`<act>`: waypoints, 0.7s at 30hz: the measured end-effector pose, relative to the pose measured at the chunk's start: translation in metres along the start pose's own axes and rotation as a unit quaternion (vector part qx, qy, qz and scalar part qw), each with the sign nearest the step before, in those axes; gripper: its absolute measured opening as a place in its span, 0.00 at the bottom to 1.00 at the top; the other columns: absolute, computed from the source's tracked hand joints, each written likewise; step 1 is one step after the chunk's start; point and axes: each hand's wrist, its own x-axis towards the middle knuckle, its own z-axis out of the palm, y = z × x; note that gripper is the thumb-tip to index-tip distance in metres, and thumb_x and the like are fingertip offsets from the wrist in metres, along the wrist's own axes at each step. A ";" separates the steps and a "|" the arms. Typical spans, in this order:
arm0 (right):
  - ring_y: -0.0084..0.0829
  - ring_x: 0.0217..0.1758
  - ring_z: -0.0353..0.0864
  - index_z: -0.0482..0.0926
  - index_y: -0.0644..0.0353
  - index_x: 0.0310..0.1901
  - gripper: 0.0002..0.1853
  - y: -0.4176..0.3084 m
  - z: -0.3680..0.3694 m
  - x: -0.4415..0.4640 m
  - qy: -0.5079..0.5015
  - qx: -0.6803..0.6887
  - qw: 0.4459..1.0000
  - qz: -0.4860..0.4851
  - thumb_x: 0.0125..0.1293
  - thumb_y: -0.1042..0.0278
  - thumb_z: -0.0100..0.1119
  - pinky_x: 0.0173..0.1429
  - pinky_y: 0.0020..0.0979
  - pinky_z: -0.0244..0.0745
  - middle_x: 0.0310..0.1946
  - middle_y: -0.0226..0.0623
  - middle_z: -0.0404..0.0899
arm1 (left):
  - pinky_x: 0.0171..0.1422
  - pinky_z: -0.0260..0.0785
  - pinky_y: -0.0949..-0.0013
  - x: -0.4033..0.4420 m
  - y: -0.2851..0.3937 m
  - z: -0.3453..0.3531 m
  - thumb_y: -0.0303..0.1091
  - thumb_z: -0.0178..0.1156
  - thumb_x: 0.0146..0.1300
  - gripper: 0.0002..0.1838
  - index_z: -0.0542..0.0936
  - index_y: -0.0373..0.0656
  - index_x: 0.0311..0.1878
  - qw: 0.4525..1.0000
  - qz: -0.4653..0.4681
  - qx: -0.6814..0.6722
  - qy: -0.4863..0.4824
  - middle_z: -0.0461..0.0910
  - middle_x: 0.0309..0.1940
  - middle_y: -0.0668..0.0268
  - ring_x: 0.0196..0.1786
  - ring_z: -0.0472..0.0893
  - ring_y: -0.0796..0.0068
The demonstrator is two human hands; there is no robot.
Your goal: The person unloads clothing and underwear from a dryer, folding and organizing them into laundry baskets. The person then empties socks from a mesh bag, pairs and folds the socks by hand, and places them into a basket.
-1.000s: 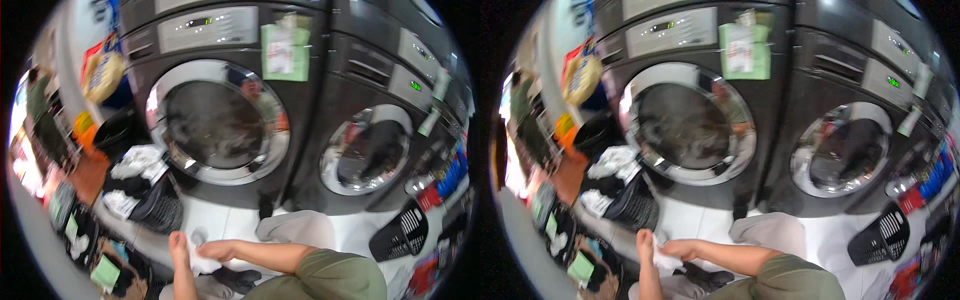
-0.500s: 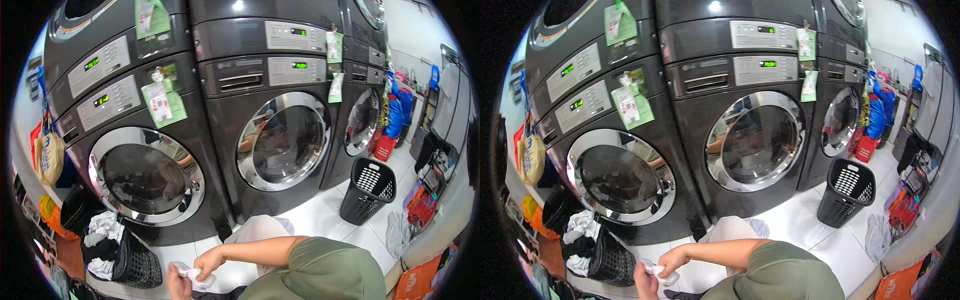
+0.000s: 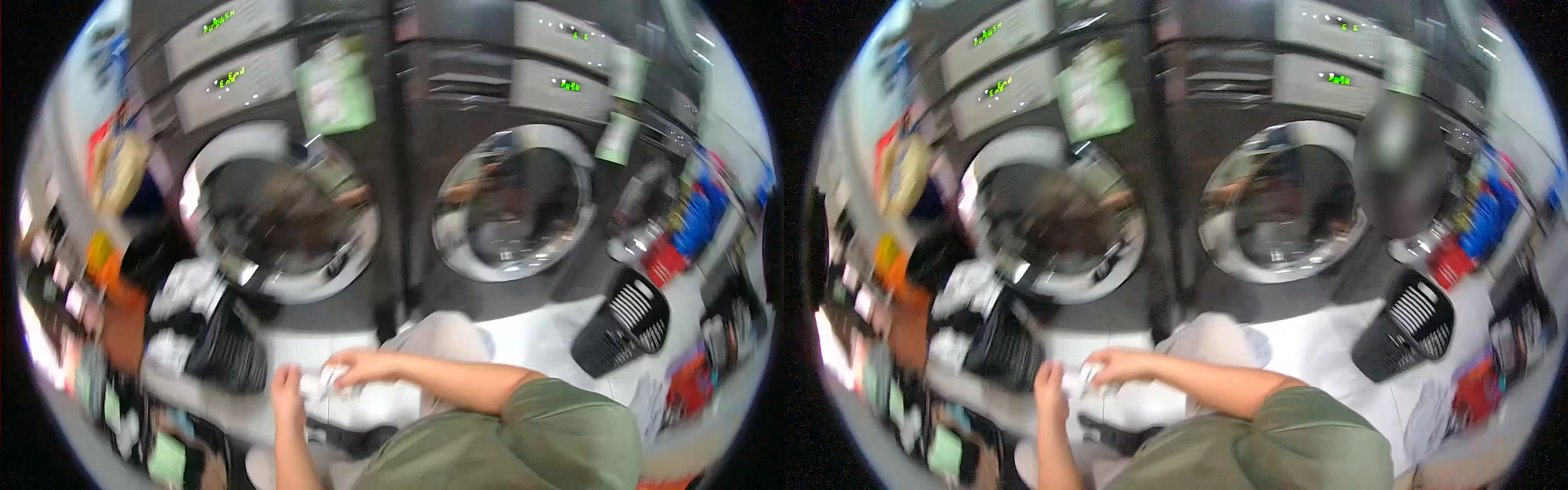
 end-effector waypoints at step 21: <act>0.50 0.52 0.79 0.78 0.46 0.60 0.21 -0.119 0.008 0.535 0.127 -0.540 0.720 -0.417 0.65 0.56 0.61 0.59 0.42 0.74 0.53 0.46 0.79 | 0.45 0.71 0.71 0.022 0.038 -0.136 0.29 0.56 0.70 0.07 0.76 0.41 0.48 0.908 0.029 -0.291 0.300 0.78 0.42 0.67 0.38 0.78 0.75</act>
